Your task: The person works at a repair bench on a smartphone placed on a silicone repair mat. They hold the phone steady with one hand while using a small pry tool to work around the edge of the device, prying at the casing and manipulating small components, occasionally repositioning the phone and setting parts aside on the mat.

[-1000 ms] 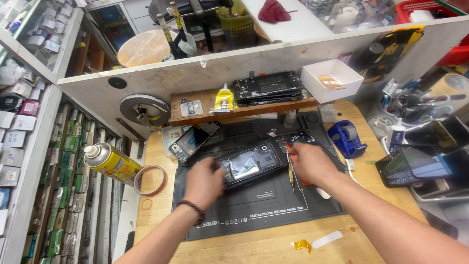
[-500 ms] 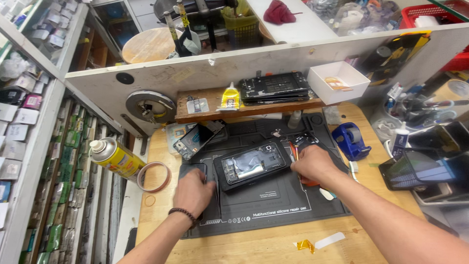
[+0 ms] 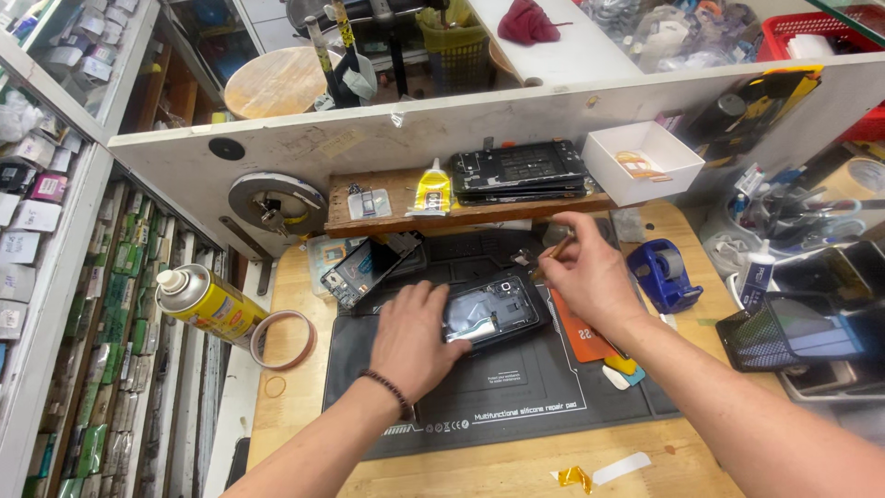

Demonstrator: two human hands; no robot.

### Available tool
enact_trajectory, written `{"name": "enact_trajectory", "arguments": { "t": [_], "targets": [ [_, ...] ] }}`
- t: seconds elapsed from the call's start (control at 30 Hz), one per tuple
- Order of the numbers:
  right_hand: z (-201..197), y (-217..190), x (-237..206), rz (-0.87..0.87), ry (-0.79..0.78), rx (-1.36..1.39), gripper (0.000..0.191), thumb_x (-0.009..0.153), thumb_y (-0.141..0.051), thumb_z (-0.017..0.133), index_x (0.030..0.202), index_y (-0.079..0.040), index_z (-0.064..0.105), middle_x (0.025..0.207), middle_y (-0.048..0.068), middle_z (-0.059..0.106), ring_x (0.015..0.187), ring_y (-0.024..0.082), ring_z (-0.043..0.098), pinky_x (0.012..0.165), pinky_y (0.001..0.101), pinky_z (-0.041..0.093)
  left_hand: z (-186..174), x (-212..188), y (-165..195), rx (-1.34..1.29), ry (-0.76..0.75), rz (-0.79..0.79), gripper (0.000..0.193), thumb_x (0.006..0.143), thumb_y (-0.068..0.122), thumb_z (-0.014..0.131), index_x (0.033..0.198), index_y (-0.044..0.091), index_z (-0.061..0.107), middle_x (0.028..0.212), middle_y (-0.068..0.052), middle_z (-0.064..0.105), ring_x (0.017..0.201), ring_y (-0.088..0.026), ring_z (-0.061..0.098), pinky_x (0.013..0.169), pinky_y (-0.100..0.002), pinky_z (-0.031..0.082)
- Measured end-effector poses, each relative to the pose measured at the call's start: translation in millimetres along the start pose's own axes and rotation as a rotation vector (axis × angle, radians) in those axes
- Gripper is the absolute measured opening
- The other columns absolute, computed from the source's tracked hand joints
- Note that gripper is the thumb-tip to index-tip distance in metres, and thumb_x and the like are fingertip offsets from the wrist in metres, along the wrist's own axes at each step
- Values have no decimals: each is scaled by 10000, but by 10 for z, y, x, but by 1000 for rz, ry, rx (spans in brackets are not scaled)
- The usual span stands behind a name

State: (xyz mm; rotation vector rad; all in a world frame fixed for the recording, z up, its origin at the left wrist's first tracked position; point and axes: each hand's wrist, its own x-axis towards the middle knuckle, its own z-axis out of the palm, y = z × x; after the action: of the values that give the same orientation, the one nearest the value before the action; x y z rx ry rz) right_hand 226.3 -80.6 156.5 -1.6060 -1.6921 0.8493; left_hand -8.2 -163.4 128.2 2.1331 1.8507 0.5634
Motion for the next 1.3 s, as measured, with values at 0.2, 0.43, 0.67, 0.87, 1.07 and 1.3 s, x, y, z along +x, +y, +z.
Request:
{"name": "enact_trajectory", "arguments": {
  "t": [0.2,0.43,0.67,0.87,1.07,1.3],
  "targets": [
    [47,4,12,-90,-54,-58,487,882,-87,690,1339,-116,523,969,74,783,864,176,778,778,317,603,30,290,154,-9,-302,-174,822,694,380,894,1379,55,576,1376,-123,592,1318,-319,504,1094,-490,382],
    [56,2,25,-49,-40,-41,477,896,-91,674,1345,-118,517,991,70,782,895,182,777,789,325,606,51,308,152,1,-290,-192,822,679,386,908,1370,68,596,1369,-108,602,1316,-302,512,1113,-503,365],
    [52,-9,43,-36,-56,-73,472,901,-101,669,1348,-124,520,1006,64,780,909,185,779,804,324,609,62,325,161,0,-310,-209,843,688,393,910,1396,77,578,1378,-103,598,1332,-287,502,1121,-501,361],
    [59,7,56,-51,-45,-78,471,900,-97,675,1344,-118,522,1003,65,782,916,184,777,794,324,614,75,332,154,5,-310,-209,842,687,401,909,1395,81,584,1371,-101,604,1329,-291,507,1122,-494,370],
    [55,4,51,-57,-51,-57,475,898,-95,675,1346,-115,519,999,62,781,901,179,780,781,322,621,86,336,149,11,-305,-205,842,683,405,913,1389,82,588,1368,-105,601,1326,-297,507,1112,-499,373],
    [54,-6,53,-29,-57,-27,475,900,-89,672,1349,-111,519,1001,69,778,888,183,781,764,319,627,75,336,160,4,-314,-209,810,690,399,908,1373,86,606,1353,-106,615,1320,-298,516,1118,-495,375]
  ]
}}
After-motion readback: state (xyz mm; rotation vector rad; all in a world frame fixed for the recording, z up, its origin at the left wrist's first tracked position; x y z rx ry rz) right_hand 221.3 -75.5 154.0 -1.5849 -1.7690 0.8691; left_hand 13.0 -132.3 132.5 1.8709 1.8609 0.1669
